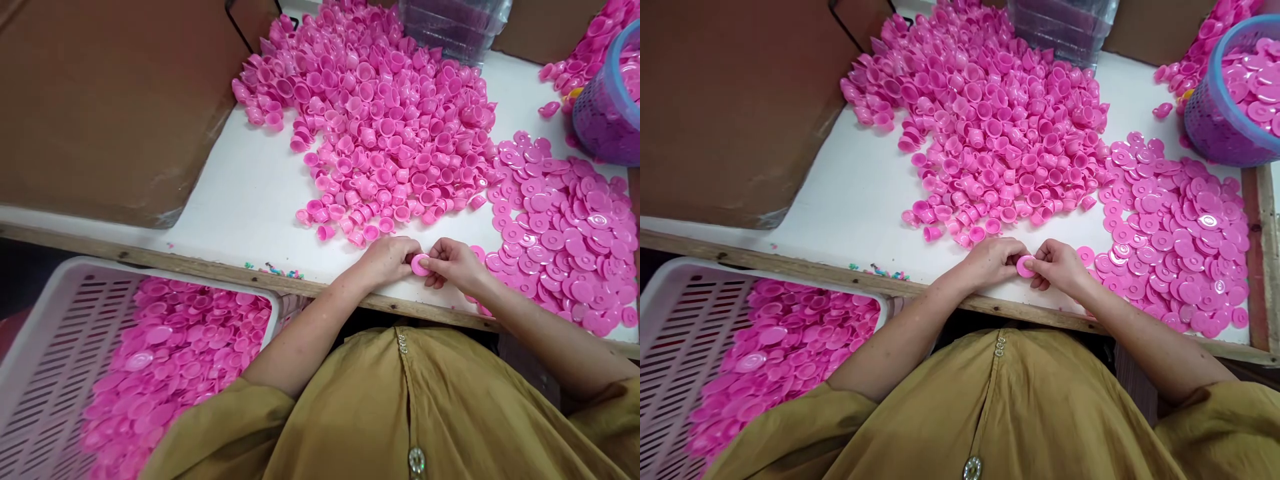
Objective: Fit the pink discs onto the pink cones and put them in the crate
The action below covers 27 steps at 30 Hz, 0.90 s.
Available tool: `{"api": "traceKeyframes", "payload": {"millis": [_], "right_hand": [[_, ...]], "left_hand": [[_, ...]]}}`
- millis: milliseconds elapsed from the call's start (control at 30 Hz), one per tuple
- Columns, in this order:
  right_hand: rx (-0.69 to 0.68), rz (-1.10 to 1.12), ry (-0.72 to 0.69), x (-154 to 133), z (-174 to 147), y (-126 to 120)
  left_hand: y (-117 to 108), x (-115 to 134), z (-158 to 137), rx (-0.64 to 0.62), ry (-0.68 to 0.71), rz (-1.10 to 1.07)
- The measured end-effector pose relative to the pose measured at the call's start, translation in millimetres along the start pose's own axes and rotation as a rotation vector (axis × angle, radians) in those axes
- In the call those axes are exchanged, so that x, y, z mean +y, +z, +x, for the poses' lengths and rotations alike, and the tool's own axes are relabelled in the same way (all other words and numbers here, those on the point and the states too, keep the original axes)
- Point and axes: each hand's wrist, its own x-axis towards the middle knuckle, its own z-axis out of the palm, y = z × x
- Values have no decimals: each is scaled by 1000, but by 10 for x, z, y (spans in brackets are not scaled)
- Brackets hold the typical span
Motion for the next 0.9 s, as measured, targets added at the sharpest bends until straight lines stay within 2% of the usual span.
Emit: {"api": "traceKeyframes", "payload": {"millis": [167,333,467,533,633,767,900], "right_hand": [[115,-7,-77,62,-43,36],[24,-75,45,-36,-24,-7],[-9,-123,143,-178,10,-30],[-23,-143,156,-206,27,-34],[-32,-157,158,-183,62,-47],[-60,-155,153,-140,114,-66],[-57,-143,146,-146,127,-31]], "left_hand": [[12,13,23,0,-18,-12],[-23,9,0,2,-38,-53],[-117,44,-26,-136,-42,-137],[-138,82,-8,-148,-106,-149],[-128,139,52,-97,-201,-80],[-125,160,123,-158,-235,10],[-112,149,177,-177,-238,-6]]}}
